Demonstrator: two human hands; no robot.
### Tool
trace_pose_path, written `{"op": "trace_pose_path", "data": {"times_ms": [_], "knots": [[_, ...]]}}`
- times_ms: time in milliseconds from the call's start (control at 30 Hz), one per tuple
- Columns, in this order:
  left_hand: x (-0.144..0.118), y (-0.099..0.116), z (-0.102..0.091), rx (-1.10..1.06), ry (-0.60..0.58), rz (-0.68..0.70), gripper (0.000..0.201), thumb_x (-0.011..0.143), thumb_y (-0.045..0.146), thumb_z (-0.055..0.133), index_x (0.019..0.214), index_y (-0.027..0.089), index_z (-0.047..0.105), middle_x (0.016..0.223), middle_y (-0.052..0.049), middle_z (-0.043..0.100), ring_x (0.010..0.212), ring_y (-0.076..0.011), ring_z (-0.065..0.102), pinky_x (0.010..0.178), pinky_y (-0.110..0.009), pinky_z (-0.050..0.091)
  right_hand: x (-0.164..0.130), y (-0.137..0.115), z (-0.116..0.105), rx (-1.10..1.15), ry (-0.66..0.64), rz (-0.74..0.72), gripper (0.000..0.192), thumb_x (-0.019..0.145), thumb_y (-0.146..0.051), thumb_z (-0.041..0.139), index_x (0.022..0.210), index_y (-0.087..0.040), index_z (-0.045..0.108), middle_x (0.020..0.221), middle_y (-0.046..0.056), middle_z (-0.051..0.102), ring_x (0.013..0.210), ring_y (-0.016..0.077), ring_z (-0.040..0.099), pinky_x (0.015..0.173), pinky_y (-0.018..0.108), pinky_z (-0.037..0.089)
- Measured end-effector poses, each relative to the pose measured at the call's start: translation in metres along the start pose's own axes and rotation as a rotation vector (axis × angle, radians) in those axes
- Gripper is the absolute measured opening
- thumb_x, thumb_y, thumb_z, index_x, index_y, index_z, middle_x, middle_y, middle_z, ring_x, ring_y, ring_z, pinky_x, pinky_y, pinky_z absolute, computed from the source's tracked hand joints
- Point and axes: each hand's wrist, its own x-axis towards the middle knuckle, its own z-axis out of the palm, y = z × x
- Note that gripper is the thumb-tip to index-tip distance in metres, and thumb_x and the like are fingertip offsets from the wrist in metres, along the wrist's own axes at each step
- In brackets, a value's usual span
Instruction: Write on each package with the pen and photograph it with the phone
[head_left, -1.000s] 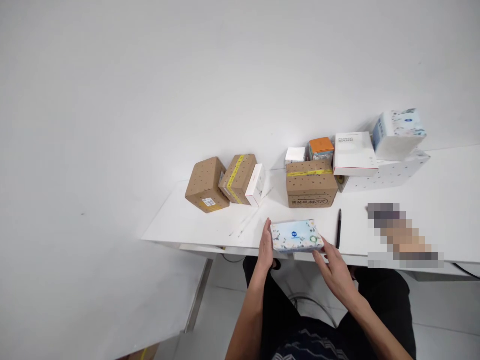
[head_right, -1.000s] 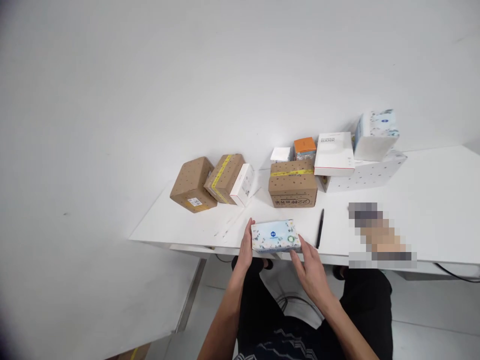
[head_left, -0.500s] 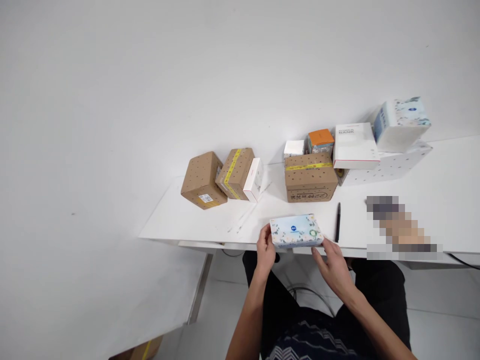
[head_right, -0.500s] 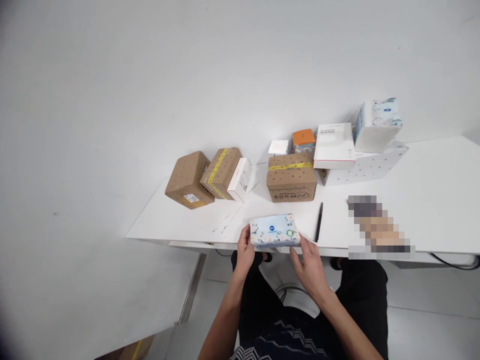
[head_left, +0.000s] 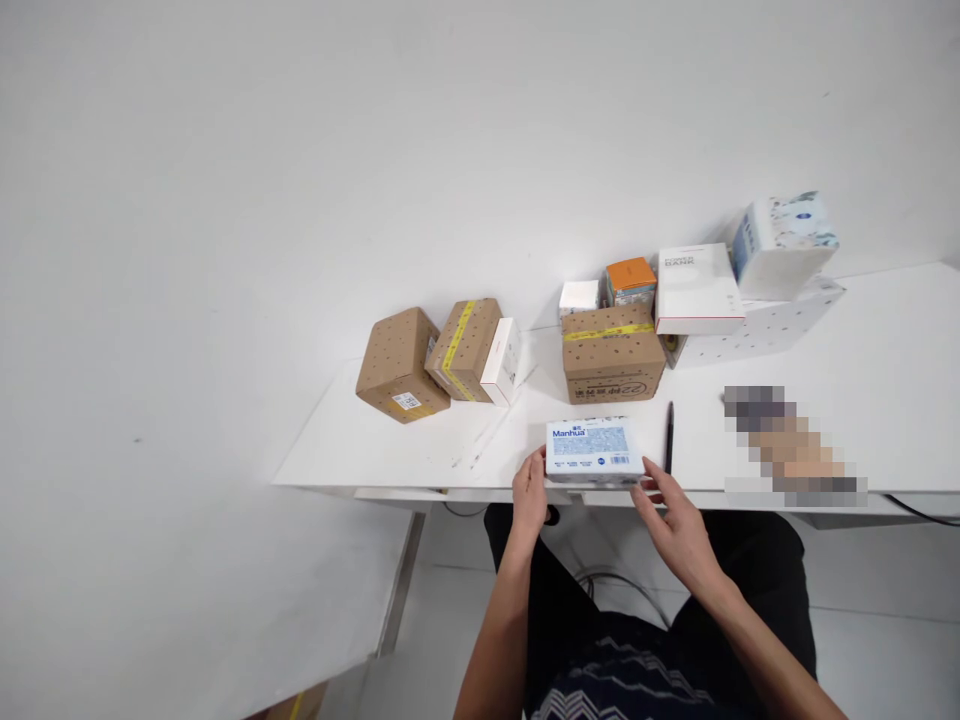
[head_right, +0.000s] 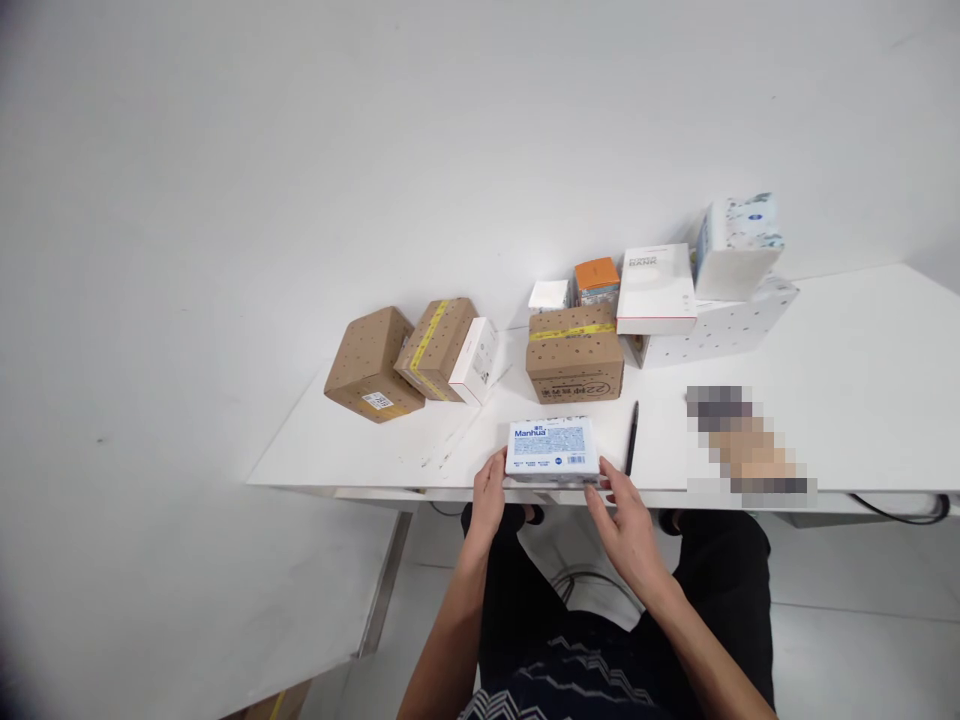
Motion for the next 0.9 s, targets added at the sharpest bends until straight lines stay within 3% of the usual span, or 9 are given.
{"op": "trace_pose_path", "data": {"times_ms": [133,300,400,500,667,767,900], "knots": [[-0.005,0.008,-0.004,-0.023,-0.01,0.063,0.043,0.095,0.047,0.038,0.118,0.021,0.064,0.125,-0.008,0.063,0.12,-0.0209,0.055,0.105,-0.037,0.041,0.001,0.003,0.003,0.036,-0.008,0.035,0.058,0.084,-0.054,0.052,0.13,-0.018,0.053,0.106,0.013,0.063,0.086,0.0231,0.061,0.054,0.028,0.048],[-0.019,0.036,-0.006,0.131,0.086,0.405,0.036,0.097,0.037,0.038,0.113,0.023,0.066,0.125,-0.009,0.056,0.12,-0.0196,0.053,0.103,-0.037,0.043,0.006,0.0,0.012,0.214,-0.167,0.027,0.047,0.085,-0.053,0.051,0.117,-0.019,0.056,0.102,0.01,0.066,0.084,0.0211,0.063,0.069,0.031,0.051],[-0.025,0.046,-0.001,0.283,0.137,0.604,0.027,0.095,0.029,0.046,0.112,0.022,0.066,0.122,-0.011,0.054,0.117,-0.0204,0.054,0.097,-0.036,0.048,0.009,-0.001,0.017,0.068,-0.211,0.01,0.037,0.085,-0.055,0.049,0.094,-0.02,0.058,0.088,0.007,0.066,0.064,0.0174,0.059,0.058,0.031,0.047],[-0.025,0.046,0.006,0.373,0.195,0.724,0.024,0.091,0.024,0.053,0.112,0.02,0.064,0.118,-0.012,0.055,0.112,-0.0209,0.057,0.09,-0.036,0.052,0.012,0.003,0.014,-0.099,-0.174,0.024,0.036,0.085,-0.057,0.048,0.085,-0.022,0.052,0.07,0.002,0.061,0.053,0.0157,0.052,0.053,0.03,0.042],[-0.023,0.038,0.012,0.419,0.22,0.765,0.028,0.088,0.021,0.056,0.117,0.021,0.059,0.123,-0.012,0.052,0.117,-0.0225,0.054,0.095,-0.039,0.05,0.011,0.008,-0.002,-0.164,-0.121,0.014,0.035,0.085,-0.058,0.048,0.082,-0.023,0.047,0.062,-0.002,0.053,0.053,0.0158,0.051,0.053,0.03,0.041],[-0.023,0.032,0.014,0.382,0.205,0.753,0.041,0.087,0.022,0.057,0.127,0.023,0.05,0.129,-0.013,0.049,0.124,-0.0251,0.048,0.099,-0.044,0.047,0.007,0.006,-0.007,-0.091,-0.078,-0.008,0.039,0.086,-0.056,0.049,0.103,-0.021,0.05,0.08,0.002,0.058,0.057,0.0145,0.053,0.056,0.03,0.045],[-0.025,0.026,0.018,0.212,0.146,0.617,0.054,0.087,0.026,0.056,0.137,0.024,0.037,0.136,-0.015,0.043,0.123,-0.0257,0.05,0.095,-0.043,0.05,0.001,-0.001,-0.006,-0.007,-0.043,-0.046,0.05,0.087,-0.053,0.05,0.123,-0.019,0.045,0.104,0.01,0.056,0.067,0.0148,0.057,0.058,0.03,0.049]]}}
